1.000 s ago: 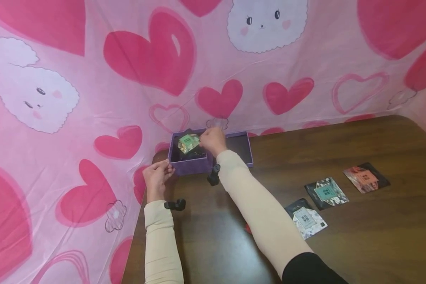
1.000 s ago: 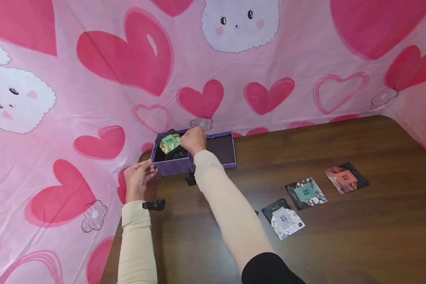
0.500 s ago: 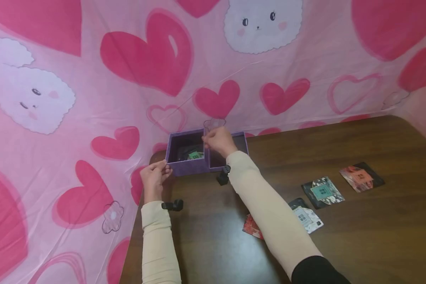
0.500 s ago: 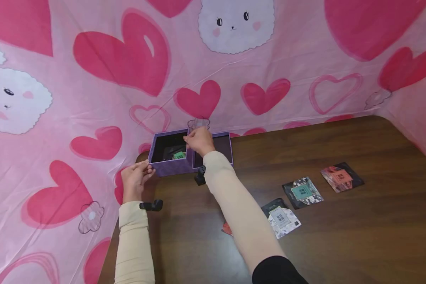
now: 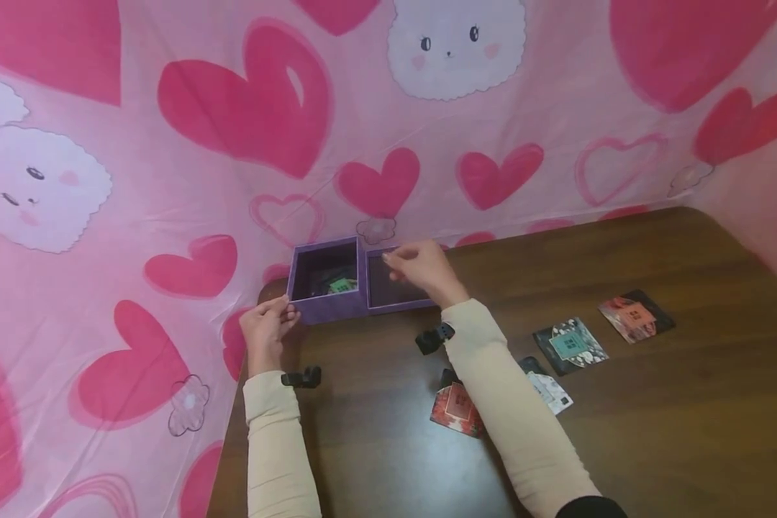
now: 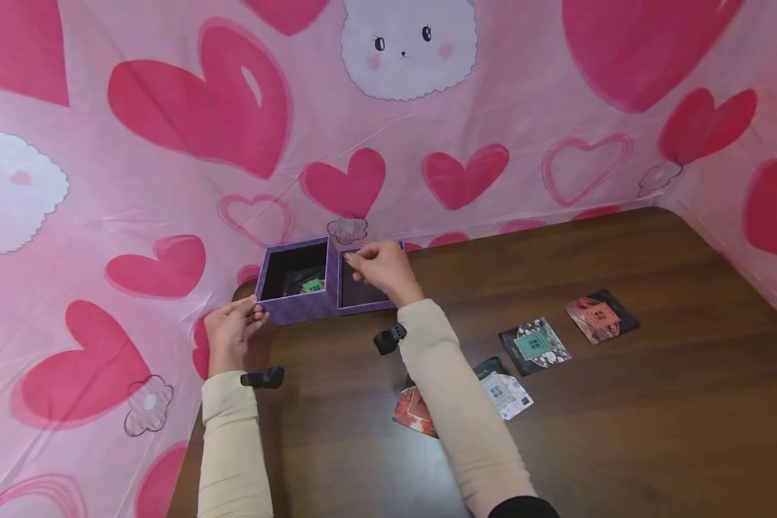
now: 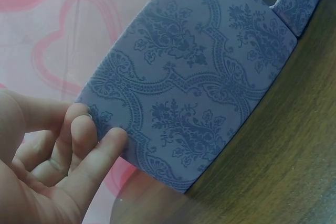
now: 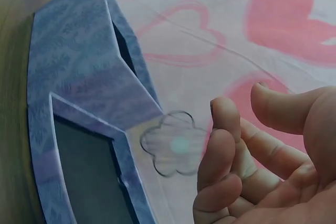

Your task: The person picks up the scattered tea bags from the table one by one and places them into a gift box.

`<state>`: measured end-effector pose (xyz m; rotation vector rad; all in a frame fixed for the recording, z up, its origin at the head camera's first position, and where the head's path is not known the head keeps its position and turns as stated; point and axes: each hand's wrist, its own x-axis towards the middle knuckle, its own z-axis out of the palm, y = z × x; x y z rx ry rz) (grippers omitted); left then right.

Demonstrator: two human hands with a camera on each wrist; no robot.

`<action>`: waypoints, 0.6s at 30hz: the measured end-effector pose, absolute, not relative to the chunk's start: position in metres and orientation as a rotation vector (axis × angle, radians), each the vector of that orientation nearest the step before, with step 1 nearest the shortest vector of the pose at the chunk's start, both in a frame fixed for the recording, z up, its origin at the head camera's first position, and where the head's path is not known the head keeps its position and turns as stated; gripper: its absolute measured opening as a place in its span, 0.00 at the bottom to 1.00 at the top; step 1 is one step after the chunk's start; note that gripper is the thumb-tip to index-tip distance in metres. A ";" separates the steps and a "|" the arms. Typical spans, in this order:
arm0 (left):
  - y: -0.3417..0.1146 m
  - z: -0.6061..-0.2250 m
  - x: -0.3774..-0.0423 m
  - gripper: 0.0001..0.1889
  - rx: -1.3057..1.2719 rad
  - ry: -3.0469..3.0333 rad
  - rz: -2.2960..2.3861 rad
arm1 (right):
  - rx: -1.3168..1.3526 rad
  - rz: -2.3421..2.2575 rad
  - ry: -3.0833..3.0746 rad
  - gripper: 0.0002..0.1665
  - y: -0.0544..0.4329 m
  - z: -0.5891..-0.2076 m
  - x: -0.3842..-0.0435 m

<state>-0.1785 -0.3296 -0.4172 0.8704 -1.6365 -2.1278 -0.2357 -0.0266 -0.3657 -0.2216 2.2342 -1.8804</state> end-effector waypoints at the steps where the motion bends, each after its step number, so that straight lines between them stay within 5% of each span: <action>1: -0.331 -0.417 -0.179 0.09 0.880 -1.638 -2.132 | -0.212 -1.884 2.233 0.16 -0.022 -0.366 -0.233; 18: -0.333 -0.418 -0.179 0.09 0.856 -1.620 -2.153 | -0.090 -1.903 2.279 0.16 0.043 -0.393 -0.189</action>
